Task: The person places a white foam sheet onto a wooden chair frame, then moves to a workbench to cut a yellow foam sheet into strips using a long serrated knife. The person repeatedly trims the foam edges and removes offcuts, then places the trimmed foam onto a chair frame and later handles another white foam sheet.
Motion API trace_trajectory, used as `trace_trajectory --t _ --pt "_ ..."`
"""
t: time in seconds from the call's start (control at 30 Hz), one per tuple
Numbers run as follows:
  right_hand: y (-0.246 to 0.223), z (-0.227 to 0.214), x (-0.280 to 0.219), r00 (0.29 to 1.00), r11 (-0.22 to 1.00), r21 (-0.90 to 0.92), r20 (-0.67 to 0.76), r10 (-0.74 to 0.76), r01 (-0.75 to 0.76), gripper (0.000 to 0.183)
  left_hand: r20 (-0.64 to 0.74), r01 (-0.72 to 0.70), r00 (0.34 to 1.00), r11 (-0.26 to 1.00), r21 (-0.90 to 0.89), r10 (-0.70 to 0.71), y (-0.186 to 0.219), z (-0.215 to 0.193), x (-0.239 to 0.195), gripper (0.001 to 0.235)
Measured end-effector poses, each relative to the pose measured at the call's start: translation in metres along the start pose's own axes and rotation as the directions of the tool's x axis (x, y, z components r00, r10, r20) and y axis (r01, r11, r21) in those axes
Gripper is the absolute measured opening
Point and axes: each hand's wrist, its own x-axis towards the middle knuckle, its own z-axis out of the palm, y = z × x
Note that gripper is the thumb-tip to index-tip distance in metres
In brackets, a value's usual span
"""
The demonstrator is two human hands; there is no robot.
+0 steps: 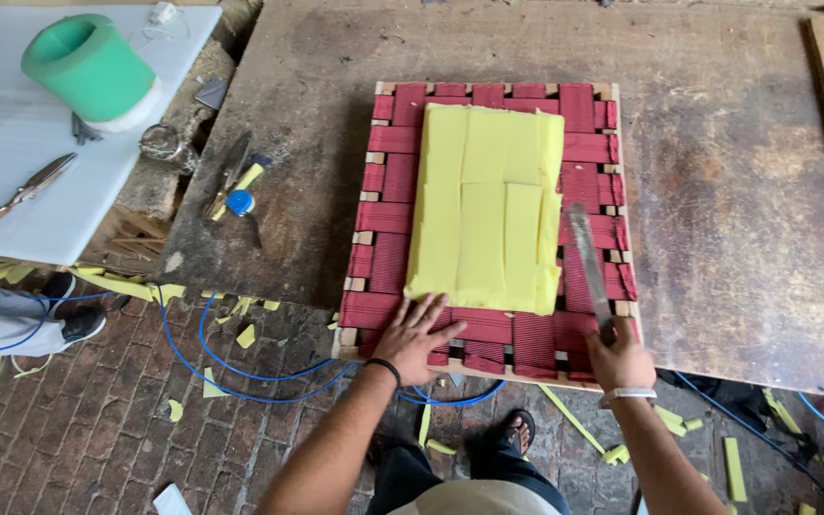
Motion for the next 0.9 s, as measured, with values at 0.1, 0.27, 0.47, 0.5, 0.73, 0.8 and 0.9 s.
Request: trace_trajectory --t 0.1,0.27,0.47,0.5,0.73,0.8,0.9 --pt "-0.013 0.028 -0.044 0.991 0.91 0.414 -0.117 0.07 -0.016 0.037 -0.205 0.023 0.979 0.989 0.146 0.007 0.004 0.012 -0.007 0.12" --pt "-0.086 0.082 -0.109 0.996 0.708 0.704 0.005 -0.088 0.059 0.028 -0.056 -0.118 0.993 0.926 -0.359 0.105 -0.022 0.023 -0.034 0.071" --pt "-0.234 0.143 -0.153 0.889 0.547 0.78 0.439 -0.133 -0.303 0.036 -0.223 -0.211 0.975 0.407 -0.889 0.018 -0.094 0.029 -0.097 0.033" --pt "-0.258 0.151 -0.157 0.876 0.525 0.789 0.457 -0.155 -0.319 0.035 -0.173 -0.164 0.985 0.261 -0.951 -0.013 -0.103 0.028 -0.106 0.03" --pt "-0.356 0.212 -0.153 0.663 0.645 0.69 0.655 -0.364 -0.328 0.043 -0.115 -0.152 0.932 -0.082 -0.985 -0.344 -0.181 0.026 -0.13 0.019" --pt "-0.378 0.233 -0.142 0.662 0.703 0.666 0.648 -0.377 -0.25 0.044 -0.082 -0.151 0.837 -0.084 -0.985 -0.54 -0.217 0.034 -0.131 0.019" --pt "-0.41 0.263 -0.135 0.599 0.813 0.55 0.721 -0.348 -0.19 0.042 -0.147 -0.014 0.551 0.168 -0.986 -0.821 -0.289 0.05 -0.146 0.021"
